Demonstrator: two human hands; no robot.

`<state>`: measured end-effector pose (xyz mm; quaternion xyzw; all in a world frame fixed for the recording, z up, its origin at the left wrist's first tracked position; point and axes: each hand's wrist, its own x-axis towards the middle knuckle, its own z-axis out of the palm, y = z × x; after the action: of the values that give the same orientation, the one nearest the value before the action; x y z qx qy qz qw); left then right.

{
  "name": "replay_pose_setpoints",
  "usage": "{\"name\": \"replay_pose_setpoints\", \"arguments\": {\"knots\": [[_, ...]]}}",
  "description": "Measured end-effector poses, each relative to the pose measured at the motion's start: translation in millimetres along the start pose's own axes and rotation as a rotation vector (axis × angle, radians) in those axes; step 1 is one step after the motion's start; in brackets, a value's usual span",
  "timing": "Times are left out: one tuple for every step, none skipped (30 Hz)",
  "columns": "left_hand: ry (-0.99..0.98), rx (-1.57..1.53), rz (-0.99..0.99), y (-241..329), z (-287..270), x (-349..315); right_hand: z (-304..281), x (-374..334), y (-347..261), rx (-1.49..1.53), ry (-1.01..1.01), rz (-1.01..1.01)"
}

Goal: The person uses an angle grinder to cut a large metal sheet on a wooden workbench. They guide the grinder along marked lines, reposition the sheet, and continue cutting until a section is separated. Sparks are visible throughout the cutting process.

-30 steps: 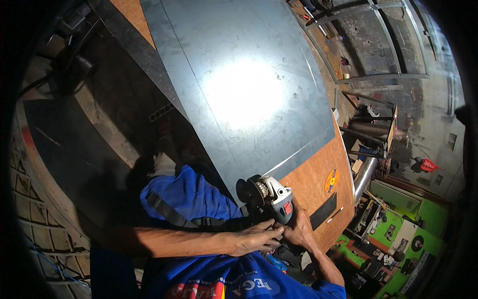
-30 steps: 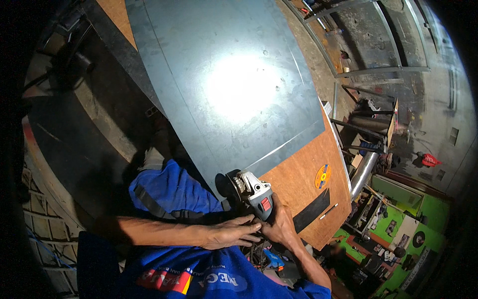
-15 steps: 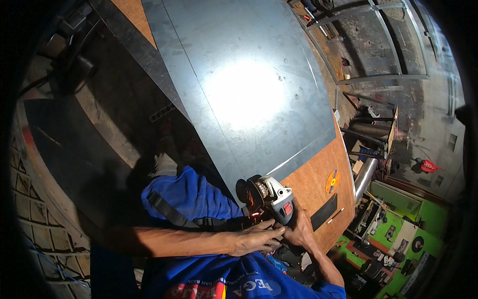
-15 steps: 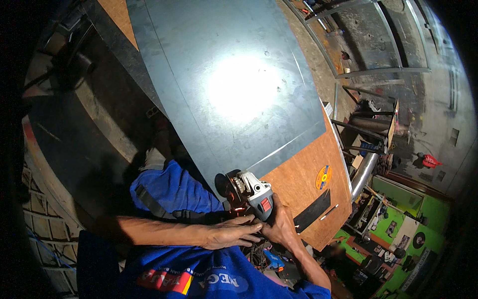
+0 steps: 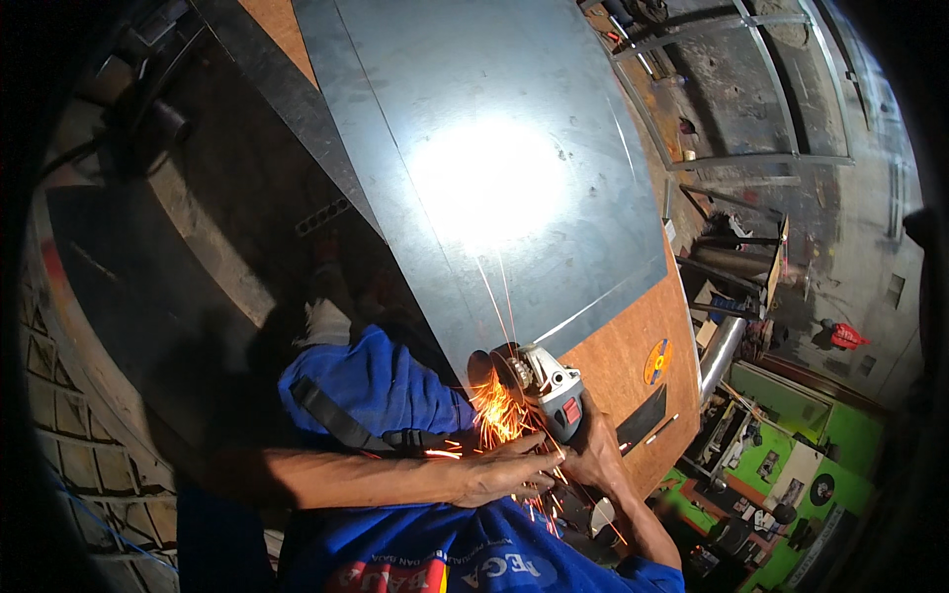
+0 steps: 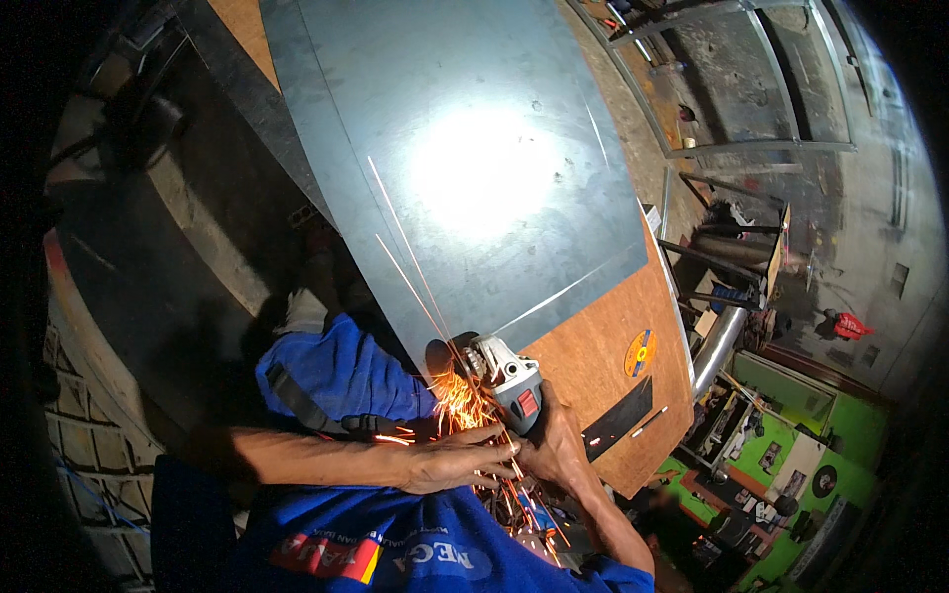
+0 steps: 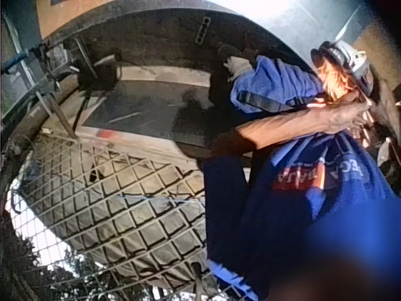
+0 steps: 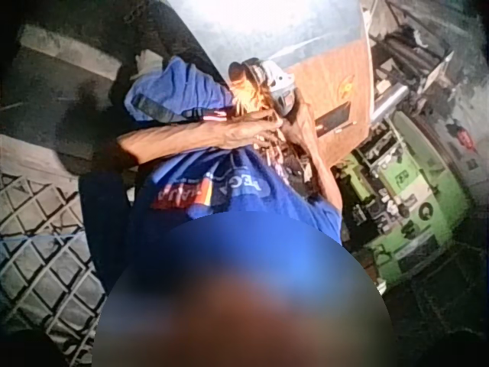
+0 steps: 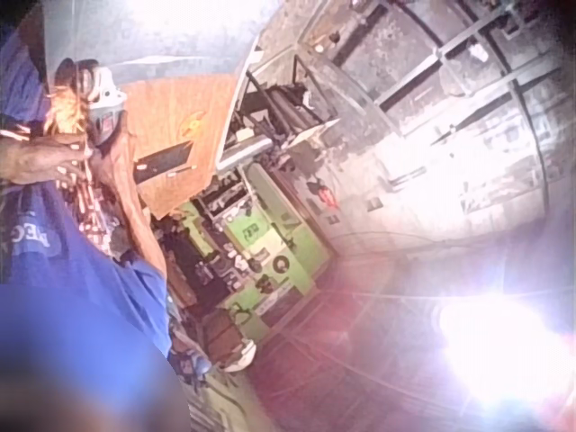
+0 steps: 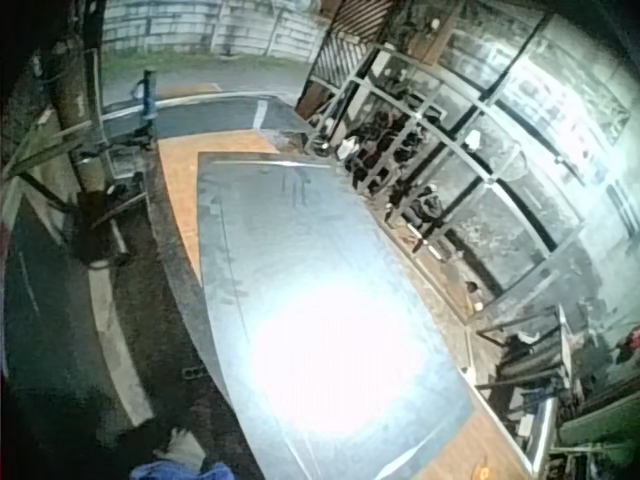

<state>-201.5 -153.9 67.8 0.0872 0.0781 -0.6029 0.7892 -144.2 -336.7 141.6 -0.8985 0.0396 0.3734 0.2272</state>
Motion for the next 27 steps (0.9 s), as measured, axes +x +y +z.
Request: {"name": "replay_pose_setpoints", "arguments": {"knots": [[0.011,0.003,-0.011,-0.9,-1.2,0.4,-0.2,0.1,-1.1,-0.005,0.006,-0.007],[-0.003,0.008,-0.001,-1.6,-1.9,0.0,-0.3,-0.3,-1.8,-0.003,0.001,0.005],[-0.011,0.011,0.003,-1.5,-2.5,-0.6,0.0,-0.2,-2.1,0.004,0.005,0.006],[-0.018,0.013,0.007,-1.1,-2.7,-1.2,0.1,0.1,-1.8,0.011,0.018,-0.019],[-0.02,0.016,0.01,-0.3,-2.7,-1.9,0.5,1.0,-1.1,0.006,0.029,-0.046],[-0.014,0.026,0.008,0.4,-2.1,-2.3,2.2,2.6,-0.1,0.003,0.049,-0.099],[-0.003,0.035,0.003,0.8,-1.2,-2.6,3.4,3.2,1.0,0.003,0.072,-0.133],[0.008,0.043,-0.002,1.2,-0.4,-2.9,3.4,2.3,2.1,-0.011,0.059,-0.112],[-0.005,0.036,0.005,1.7,-0.1,-3.1,3.3,1.9,3.2,-0.022,0.049,-0.073],[-0.019,0.03,0.011,2.2,-0.2,-3.1,3.3,1.5,4.1,-0.033,0.041,-0.034],[-0.014,0.029,-0.001,2.6,-0.4,-3.1,3.0,1.2,4.8,-0.03,0.035,-0.029],[0.001,0.049,0.013,2.0,-0.2,-3.8,2.2,0.6,5.2,-0.026,0.029,-0.025],[-0.014,0.048,0.019,1.8,-0.3,-4.1,1.6,0.4,5.3,-0.015,0.028,-0.041],[-0.021,0.049,0.024,1.6,-0.6,-4.4,1.3,1.1,5.2,-0.026,0.016,-0.013],[-0.028,0.05,0.029,1.5,-0.8,-4.9,1.0,2.0,4.8,-0.03,0.01,-0.003],[-0.024,0.038,0.035,1.3,-0.5,-4.9,0.6,2.6,4.3,-0.035,0.003,0.007],[-0.02,0.027,0.042,1.3,0.0,-5.1,0.5,3.1,3.5,-0.028,0.003,0.007],[0.001,0.012,0.026,1.7,0.0,-5.5,0.6,3.9,2.6,-0.02,0.003,0.006],[-0.015,0.023,0.05,2.1,0.1,-6.3,0.8,4.4,1.6,-0.012,0.003,0.005],[-0.015,0.029,0.05,2.5,0.3,-7.3,0.7,3.9,0.5,-0.02,0.006,0.011],[-0.018,0.037,0.058,3.2,0.4,-8.0,0.3,3.2,-0.6,-0.027,0.01,0.016],[-0.02,0.046,0.048,4.1,0.2,-8.2,-0.2,3.0,-1.4,-0.028,0.015,0.012],[-0.024,0.057,0.046,4.7,0.1,-8.4,-0.6,3.1,-2.3,-0.044,0.013,0.007],[-0.029,0.068,0.043,5.1,0.3,-8.1,-1.3,3.3,-2.8,-0.054,0.012,-0.007],[-0.031,0.067,0.054,5.1,0.4,-7.8,-1.8,3.7,-3.5,-0.057,0.018,-0.038],[-0.032,0.066,0.065,4.8,0.5,-7.5,-1.6,4.3,-4.1,-0.054,0.017,-0.038],[-0.025,0.065,0.065,4.1,0.4,-7.3,-0.9,5.2,-4.9,-0.043,0.023,-0.053]]}}
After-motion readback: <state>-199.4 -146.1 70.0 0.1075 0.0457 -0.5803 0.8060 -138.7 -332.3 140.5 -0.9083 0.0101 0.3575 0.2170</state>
